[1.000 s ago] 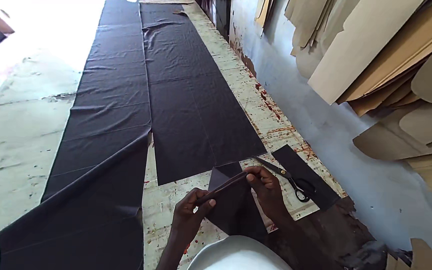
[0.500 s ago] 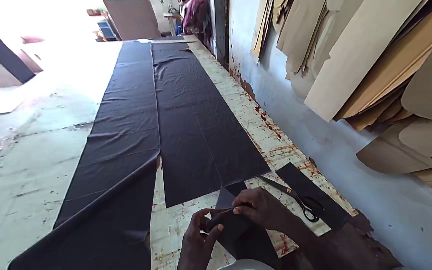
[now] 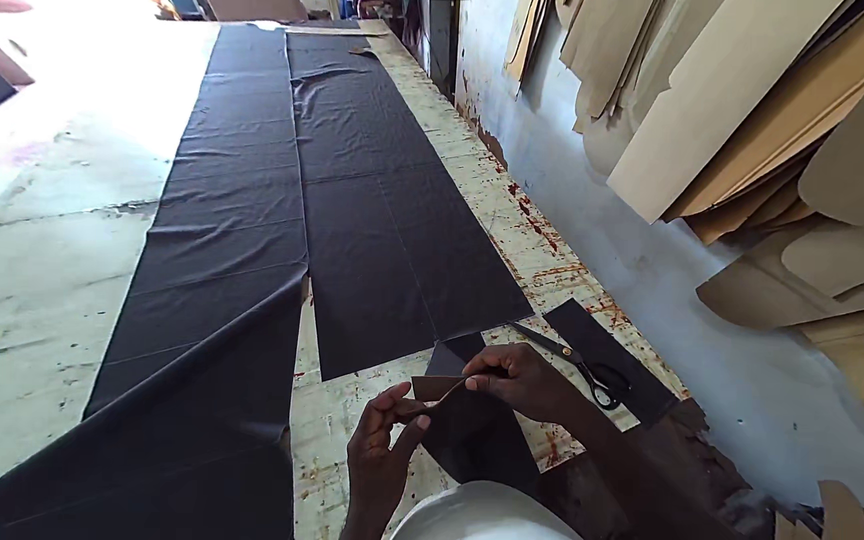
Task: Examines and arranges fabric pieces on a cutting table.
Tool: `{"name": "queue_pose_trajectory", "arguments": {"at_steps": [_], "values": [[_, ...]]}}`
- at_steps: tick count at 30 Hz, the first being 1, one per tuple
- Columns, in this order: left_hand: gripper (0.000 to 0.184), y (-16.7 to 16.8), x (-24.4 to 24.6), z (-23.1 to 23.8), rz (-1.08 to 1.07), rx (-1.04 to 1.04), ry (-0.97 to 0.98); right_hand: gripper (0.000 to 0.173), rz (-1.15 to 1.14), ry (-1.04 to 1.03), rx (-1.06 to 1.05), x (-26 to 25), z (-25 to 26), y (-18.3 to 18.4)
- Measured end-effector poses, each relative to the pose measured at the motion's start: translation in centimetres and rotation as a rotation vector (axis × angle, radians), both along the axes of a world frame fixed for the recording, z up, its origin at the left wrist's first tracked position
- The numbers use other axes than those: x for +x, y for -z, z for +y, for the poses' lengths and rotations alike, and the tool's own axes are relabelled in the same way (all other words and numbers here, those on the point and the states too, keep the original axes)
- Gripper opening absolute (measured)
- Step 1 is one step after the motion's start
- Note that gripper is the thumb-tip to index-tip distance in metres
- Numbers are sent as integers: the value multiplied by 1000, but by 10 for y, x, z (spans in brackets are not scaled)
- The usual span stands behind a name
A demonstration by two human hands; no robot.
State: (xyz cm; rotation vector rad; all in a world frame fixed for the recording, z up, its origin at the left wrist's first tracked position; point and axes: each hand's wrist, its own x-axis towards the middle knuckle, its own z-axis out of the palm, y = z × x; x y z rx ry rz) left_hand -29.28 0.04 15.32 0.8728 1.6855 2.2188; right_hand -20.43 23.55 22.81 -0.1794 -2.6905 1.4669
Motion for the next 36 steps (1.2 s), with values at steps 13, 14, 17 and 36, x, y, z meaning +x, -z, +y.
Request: {"name": "queue_pose_trajectory", "arguments": {"at_steps": [13,14,17,36], "values": [[16,6,-35,4,-140,-57,380,22,50,-107,-22,7,-5,-10],[16,6,-36,4,-148,-53,438,21,77,-125,4,8,-4,-10],[12,-1,-35,4,-170,-78,476,20,130,-180,88,10,-3,-11],[11,-35,-17,-23,223,-100,102,27,248,-251,344,30,15,-23]]}}
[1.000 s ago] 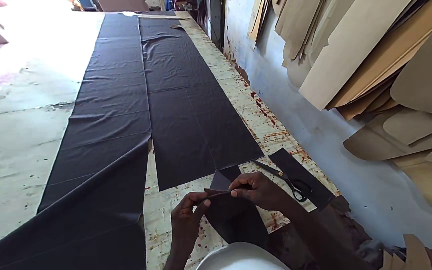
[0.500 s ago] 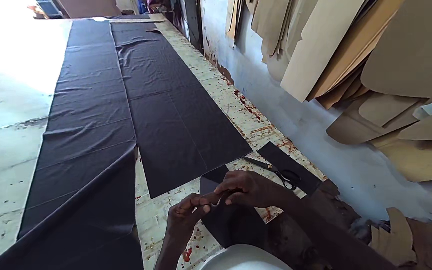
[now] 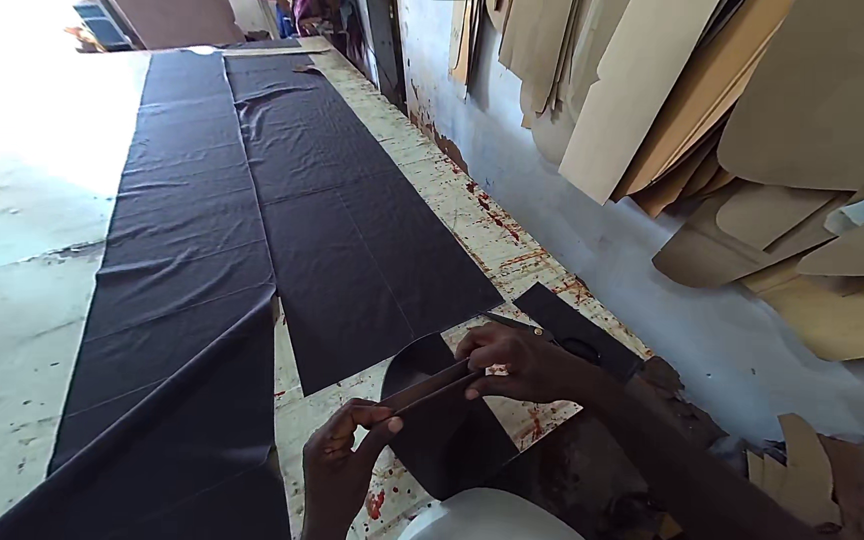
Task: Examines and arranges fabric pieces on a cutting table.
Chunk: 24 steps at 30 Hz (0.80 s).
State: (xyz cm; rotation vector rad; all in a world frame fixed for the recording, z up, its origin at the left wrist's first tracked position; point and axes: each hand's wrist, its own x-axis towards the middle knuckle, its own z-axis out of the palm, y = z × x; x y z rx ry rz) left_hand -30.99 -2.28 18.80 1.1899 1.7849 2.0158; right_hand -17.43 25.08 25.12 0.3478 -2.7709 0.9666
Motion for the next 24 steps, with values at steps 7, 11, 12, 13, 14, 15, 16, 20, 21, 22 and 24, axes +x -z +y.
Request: {"name": "queue_pose_trajectory", "arguments": {"at_steps": [7,11,12,13,14,15,16,20,21,22,24], "values": [[18,-4,25,-4,-121,43,-64,10,114,-11,-449,8,-9,16],[29,-5,33,-8,-212,25,-54,7,106,38,-480,13,-11,21],[36,-5,35,-9,-230,21,-53,7,99,43,-477,14,-11,21],[42,-5,36,-10,-245,18,-49,7,93,43,-477,14,-11,22],[45,-5,36,-11,-250,15,-42,8,88,39,-481,14,-11,22],[45,-5,37,-12,-241,6,-39,8,87,32,-486,14,-11,22],[42,-4,37,-14,-222,-4,-40,8,84,32,-486,14,-11,23],[33,-1,38,-16,-182,-29,-40,8,76,41,-481,14,-12,23],[33,0,38,-16,-181,-31,-37,8,74,38,-483,14,-12,23],[32,1,38,-17,-183,-36,-35,8,71,36,-487,14,-12,24],[33,2,39,-17,-185,-43,-21,8,69,41,-493,14,-13,24]]}}
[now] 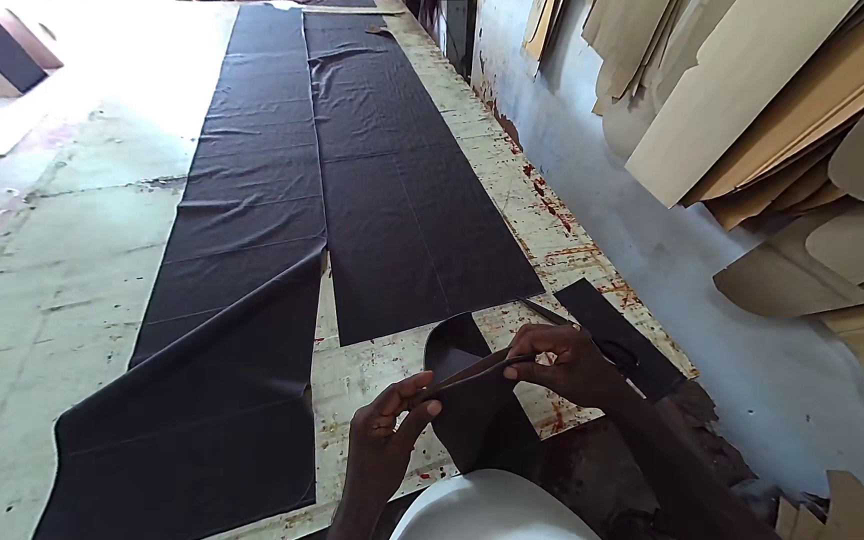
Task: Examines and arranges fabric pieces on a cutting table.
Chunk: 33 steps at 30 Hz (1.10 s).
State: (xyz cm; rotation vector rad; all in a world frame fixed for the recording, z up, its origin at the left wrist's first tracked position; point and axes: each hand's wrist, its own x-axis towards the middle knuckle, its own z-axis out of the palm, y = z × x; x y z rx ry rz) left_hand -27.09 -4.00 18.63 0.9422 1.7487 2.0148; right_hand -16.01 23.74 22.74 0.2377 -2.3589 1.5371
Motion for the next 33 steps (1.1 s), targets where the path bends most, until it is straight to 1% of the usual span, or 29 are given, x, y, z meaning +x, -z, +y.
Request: {"name": "queue_pose_trajectory", "arguments": {"at_steps": [8,15,21,26,29,33], "values": [[27,3,0,1,29,-7,10,11,-8,14,31,1,1,2],[29,1,1,0,-48,-2,18,10,-28,28,35,2,-1,1],[24,0,4,-4,-144,-7,8,14,-62,77,-30,4,-2,-2],[21,2,6,-6,-179,16,15,28,-63,103,-91,3,-4,-2],[21,2,8,-7,-196,8,12,30,-72,100,-107,4,-2,-2],[19,4,8,-10,-204,2,11,29,-128,76,-192,8,0,-3]]}}
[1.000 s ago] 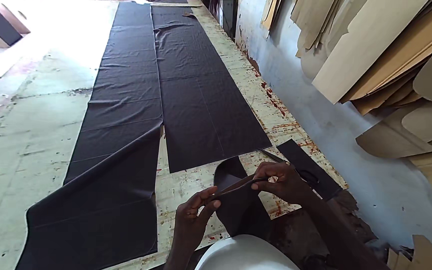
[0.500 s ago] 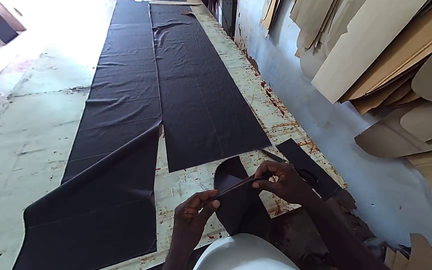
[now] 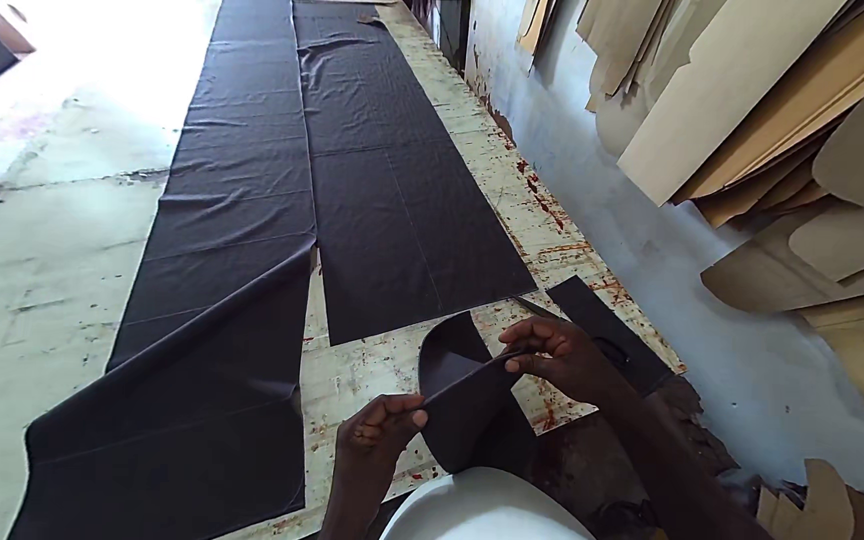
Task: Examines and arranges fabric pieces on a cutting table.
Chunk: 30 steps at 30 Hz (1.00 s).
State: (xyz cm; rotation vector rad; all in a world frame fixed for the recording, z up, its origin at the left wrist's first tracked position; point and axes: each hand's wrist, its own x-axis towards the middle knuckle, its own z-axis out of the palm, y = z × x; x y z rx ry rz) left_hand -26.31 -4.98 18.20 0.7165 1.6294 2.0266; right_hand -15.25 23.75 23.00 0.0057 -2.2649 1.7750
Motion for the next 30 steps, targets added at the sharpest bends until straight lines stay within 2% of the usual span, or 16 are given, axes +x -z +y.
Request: {"name": "queue_pose_trajectory", "arguments": {"at_steps": [6,10,16,21,23,24,27,29,30], "values": [[15,8,-3,-4,31,38,-5,27,-63,0,-169,3,-3,-1],[14,9,-3,-9,34,25,-30,28,-82,99,-215,-1,-13,2],[16,10,-6,-12,52,26,-77,32,19,230,-217,-13,-34,4],[17,7,-13,-17,58,-12,-93,26,136,302,-122,-20,-46,6],[16,4,-15,-15,166,-83,-138,23,159,313,-122,-21,-50,5],[18,2,-18,-13,294,-135,-149,21,163,320,-119,-22,-51,4],[46,-18,-26,3,657,-280,-123,17,179,313,-106,-24,-56,5],[54,-34,-24,23,740,-304,-77,16,185,289,-98,-26,-63,7],[52,-38,-22,33,745,-304,-44,15,184,284,-94,-26,-67,7]]}}
